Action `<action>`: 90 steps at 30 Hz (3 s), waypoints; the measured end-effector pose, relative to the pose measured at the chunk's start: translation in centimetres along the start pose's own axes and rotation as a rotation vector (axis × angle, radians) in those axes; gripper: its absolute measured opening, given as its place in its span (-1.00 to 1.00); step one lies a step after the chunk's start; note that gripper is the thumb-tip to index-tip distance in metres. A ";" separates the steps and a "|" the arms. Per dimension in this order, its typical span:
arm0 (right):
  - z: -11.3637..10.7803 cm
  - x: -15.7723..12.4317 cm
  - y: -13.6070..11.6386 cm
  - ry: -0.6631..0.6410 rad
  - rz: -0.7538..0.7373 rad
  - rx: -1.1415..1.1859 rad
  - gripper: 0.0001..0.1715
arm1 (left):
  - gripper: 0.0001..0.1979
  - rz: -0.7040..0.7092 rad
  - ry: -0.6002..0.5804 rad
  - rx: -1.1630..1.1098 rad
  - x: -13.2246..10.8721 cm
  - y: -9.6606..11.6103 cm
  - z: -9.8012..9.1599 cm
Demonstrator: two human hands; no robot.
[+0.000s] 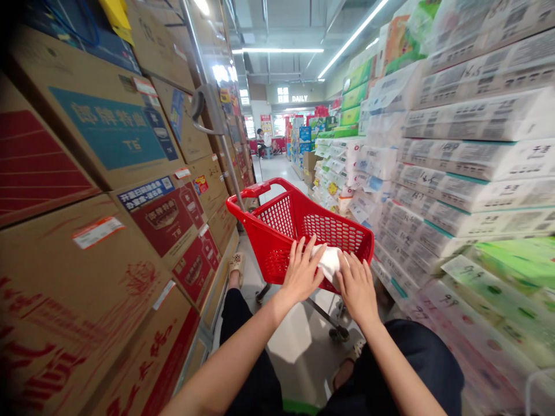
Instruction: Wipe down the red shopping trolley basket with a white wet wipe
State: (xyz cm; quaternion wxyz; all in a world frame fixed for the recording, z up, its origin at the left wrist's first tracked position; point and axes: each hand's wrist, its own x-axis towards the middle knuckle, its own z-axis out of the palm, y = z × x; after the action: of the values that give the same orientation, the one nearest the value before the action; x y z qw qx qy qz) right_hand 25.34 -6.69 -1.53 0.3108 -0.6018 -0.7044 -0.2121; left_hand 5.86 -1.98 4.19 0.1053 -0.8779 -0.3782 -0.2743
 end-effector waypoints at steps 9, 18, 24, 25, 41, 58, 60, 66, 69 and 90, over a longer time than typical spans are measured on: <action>0.7 0.1 -2.0 -0.023 -0.033 0.040 -0.14 | -0.25 0.145 -0.065 0.006 1.0 1.2 1.8; 0.9 0.5 -1.1 -0.047 -0.005 -0.005 -0.09 | -0.48 0.005 -0.015 0.107 1.2 -6.1 1.5; 1.3 0.8 -1.7 -0.062 0.004 -0.094 -0.32 | -0.60 -0.086 -0.010 0.135 1.8 -6.3 0.8; 1.3 0.8 -1.9 -0.058 0.023 -0.113 -0.33 | -0.62 -0.085 -0.008 0.138 1.8 -6.0 0.9; 0.8 0.2 -1.0 -0.058 0.015 -0.158 -0.39 | -0.53 0.312 -0.092 0.181 1.1 -7.4 0.7; 0.6 0.3 -1.6 -0.079 0.011 -0.172 -0.39 | -0.58 0.216 -0.089 0.149 1.9 -7.4 -1.0; 0.4 0.2 -1.5 -0.082 0.002 -0.160 -0.39 | -0.62 0.204 -0.085 0.111 2.6 -7.8 -1.9; 0.5 0.0 -1.3 -0.065 0.014 -0.146 -0.39 | -0.76 -0.138 0.121 0.226 4.3 -9.6 -5.4; 0.5 0.1 -1.4 -0.060 0.011 -0.143 -0.38 | -0.79 -0.185 0.178 0.312 4.5 -10.3 -5.9; 0.6 0.3 -1.5 -0.068 0.015 -0.130 -0.38 | -0.42 0.205 -0.015 0.349 0.0 -1.7 2.7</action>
State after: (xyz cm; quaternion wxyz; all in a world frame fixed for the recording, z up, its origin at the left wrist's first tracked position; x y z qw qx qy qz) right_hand 23.73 -6.37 -1.69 0.2486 -0.6328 -0.6947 -0.2348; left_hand 5.69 0.30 1.97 0.2806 -0.8822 -0.3293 -0.1859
